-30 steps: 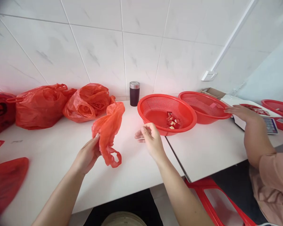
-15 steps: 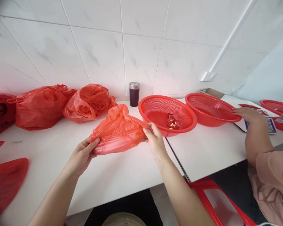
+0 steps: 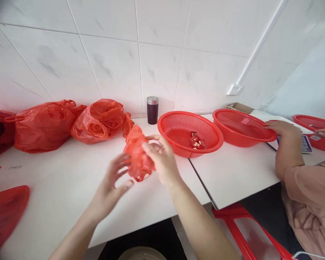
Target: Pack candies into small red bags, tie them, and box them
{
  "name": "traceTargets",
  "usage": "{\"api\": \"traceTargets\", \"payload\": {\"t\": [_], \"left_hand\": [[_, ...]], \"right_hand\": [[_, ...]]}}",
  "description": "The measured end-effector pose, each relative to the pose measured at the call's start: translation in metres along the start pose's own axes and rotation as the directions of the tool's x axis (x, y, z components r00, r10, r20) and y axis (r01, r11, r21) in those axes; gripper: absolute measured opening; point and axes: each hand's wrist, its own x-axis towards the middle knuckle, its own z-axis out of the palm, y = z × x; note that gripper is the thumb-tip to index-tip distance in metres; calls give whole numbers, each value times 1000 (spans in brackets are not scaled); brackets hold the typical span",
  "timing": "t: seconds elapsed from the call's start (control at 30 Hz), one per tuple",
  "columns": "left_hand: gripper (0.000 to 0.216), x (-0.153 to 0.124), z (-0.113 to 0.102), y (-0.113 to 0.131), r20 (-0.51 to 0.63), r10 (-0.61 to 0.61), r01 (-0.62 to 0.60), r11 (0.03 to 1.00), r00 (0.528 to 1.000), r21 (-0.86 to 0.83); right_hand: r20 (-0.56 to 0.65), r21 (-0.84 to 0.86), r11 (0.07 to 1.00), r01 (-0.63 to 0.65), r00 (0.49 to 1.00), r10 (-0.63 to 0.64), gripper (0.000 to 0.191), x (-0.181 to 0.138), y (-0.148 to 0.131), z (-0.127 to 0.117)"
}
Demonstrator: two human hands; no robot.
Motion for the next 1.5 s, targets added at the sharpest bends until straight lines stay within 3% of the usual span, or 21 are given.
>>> {"api": "traceTargets", "payload": {"t": [0.07, 0.1, 0.2, 0.3, 0.43, 0.53, 0.6, 0.67, 0.77, 0.83, 0.9, 0.93, 0.97, 1.03, 1.07, 1.13, 1.2, 1.3, 1.37, 1.43, 1.5], "left_hand": [[42, 1, 15, 1, 144, -73, 81, 995, 987, -55], [33, 4, 17, 0, 146, -128, 142, 985, 981, -95], [31, 13, 8, -7, 44, -317, 313, 886, 947, -343], [31, 19, -7, -9, 35, -449, 379, 707, 893, -597], [34, 19, -6, -8, 60, -488, 394, 618, 871, -680], [28, 14, -7, -12, -1, -539, 402, 630, 843, -665], [18, 12, -20, -16, -98, -598, 393, 633, 795, -667], [14, 13, -45, -22, -169, -635, 377, 628, 754, -681], [22, 18, -86, -24, -293, -627, 330, 684, 722, -650], [24, 21, -100, -17, -485, -489, 241, 840, 725, -486], [18, 19, -93, -4, -666, -147, 97, 989, 732, -112], [17, 17, -82, 4, -679, 67, 22, 992, 731, 121], [18, 13, -68, 11, -619, 265, -49, 938, 739, 344], [17, 6, -35, 18, -320, 478, -193, 752, 818, 630], [16, 5, -20, 16, -161, 493, -249, 663, 855, 706], [14, 8, -1, 2, 26, 431, -269, 514, 902, 815], [15, 20, -3, -19, 54, 319, -187, 401, 946, 897], [22, 43, -38, -46, -24, 128, -12, 275, 991, 961], [28, 53, -68, -52, -86, 1, 84, 225, 996, 971], [33, 57, -93, -50, -91, -138, 121, 227, 986, 966], [39, 54, -105, -44, -17, -262, 93, 280, 965, 956]], "right_hand": [[166, -64, 998, -28, 985, 38, 29, -2, 1, 10], [211, -85, 996, -20, 977, 38, 29, -1, 1, 10], [139, -74, 996, 41, 990, -31, 27, 4, -3, 1], [23, -60, 996, 62, 998, -61, 23, 2, -1, -3], [168, -339, 933, 124, 983, -70, 15, -11, 25, 14], [201, -698, 694, 176, 979, -45, 15, -13, 52, 16], [188, -906, 400, 139, 978, 86, 23, -7, 66, 5], [140, -983, 142, 113, 971, 196, 29, 1, 73, -12], [103, -994, -6, 108, 968, 227, 24, 11, 67, -33], [123, -988, -68, 142, 966, 226, 23, 15, 57, -37], [153, -975, -124, 184, 962, 225, 26, 18, 47, -33], [165, -970, -138, 198, 961, 221, 28, 20, 43, -29], [172, -968, -145, 207, 960, 219, 28, 21, 41, -25], [186, -964, -146, 222, 956, 229, 29, 23, 39, -16], [194, -962, -145, 232, 952, 238, 29, 23, 39, -12], [221, -953, -146, 264, 940, 261, 28, 20, 42, -8], [266, -939, -135, 315, 919, 291, 26, 15, 44, -9], [332, -921, -66, 383, 863, 380, 38, 6, 45, -21], [371, -914, 9, 406, 827, 422, 50, 2, 43, -33], [404, -910, 96, 404, 808, 429, 59, 1, 39, -44], [432, -902, 210, 378, 798, 419, 59, 4, 29, -53]]}}
